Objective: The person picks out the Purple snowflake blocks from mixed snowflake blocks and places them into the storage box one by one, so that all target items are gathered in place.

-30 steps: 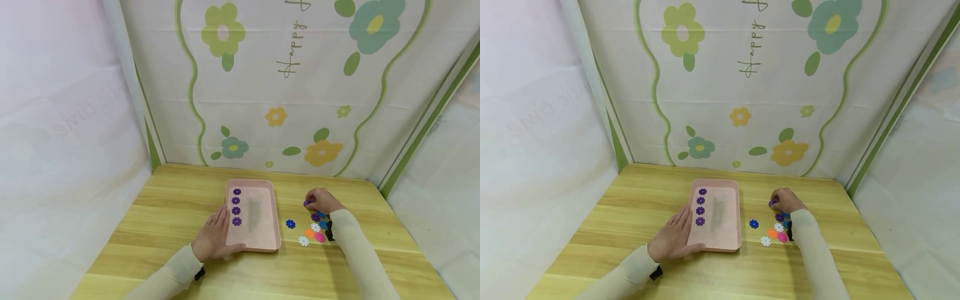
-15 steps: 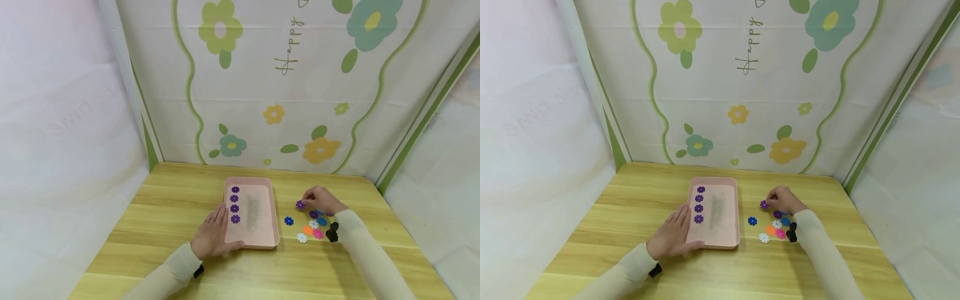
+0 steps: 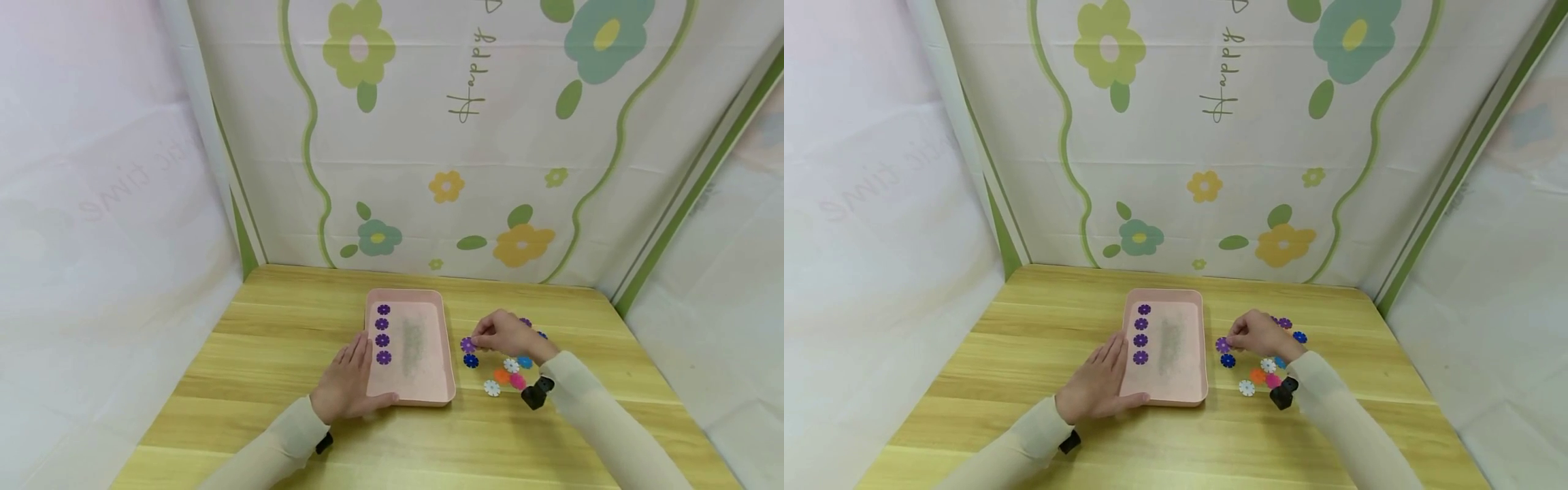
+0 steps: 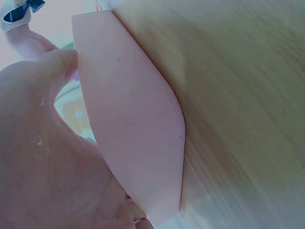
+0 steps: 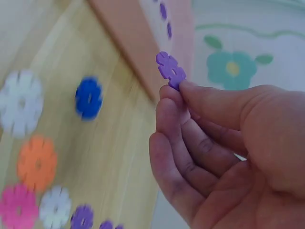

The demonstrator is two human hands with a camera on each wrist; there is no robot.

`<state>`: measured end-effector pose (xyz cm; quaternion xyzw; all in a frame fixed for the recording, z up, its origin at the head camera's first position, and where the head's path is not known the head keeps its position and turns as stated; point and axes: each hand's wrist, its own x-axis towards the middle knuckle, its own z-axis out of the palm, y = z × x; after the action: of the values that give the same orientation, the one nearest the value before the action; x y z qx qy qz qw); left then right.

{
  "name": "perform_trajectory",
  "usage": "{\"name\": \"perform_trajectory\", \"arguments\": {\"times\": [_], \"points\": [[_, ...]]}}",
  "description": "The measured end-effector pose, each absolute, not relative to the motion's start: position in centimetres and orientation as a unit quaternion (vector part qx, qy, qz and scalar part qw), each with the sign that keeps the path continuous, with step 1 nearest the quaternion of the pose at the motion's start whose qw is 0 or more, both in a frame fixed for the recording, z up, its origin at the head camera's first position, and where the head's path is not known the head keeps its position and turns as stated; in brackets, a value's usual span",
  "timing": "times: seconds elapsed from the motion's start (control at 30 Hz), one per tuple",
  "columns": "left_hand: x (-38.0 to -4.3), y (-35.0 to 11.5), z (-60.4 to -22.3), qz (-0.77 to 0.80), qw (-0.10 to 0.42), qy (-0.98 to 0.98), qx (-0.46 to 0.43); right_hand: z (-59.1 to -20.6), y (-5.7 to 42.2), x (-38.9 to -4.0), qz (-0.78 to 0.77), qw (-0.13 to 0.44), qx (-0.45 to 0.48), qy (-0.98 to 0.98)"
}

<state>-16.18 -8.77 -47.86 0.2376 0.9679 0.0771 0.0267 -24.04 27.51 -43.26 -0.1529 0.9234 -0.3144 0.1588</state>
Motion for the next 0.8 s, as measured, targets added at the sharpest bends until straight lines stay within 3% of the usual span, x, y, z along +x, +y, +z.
{"name": "perform_trajectory", "arguments": {"times": [0.43,0.8], "points": [[-16.1,-9.0,-47.9,0.079,0.023,0.969,0.231,-42.6,19.5,-22.7,-0.341,0.170,-0.190,0.905],[-16.1,-8.8,-47.9,0.086,0.031,0.968,0.233,-44.8,13.8,-22.3,-0.379,0.185,-0.227,0.878]]}}
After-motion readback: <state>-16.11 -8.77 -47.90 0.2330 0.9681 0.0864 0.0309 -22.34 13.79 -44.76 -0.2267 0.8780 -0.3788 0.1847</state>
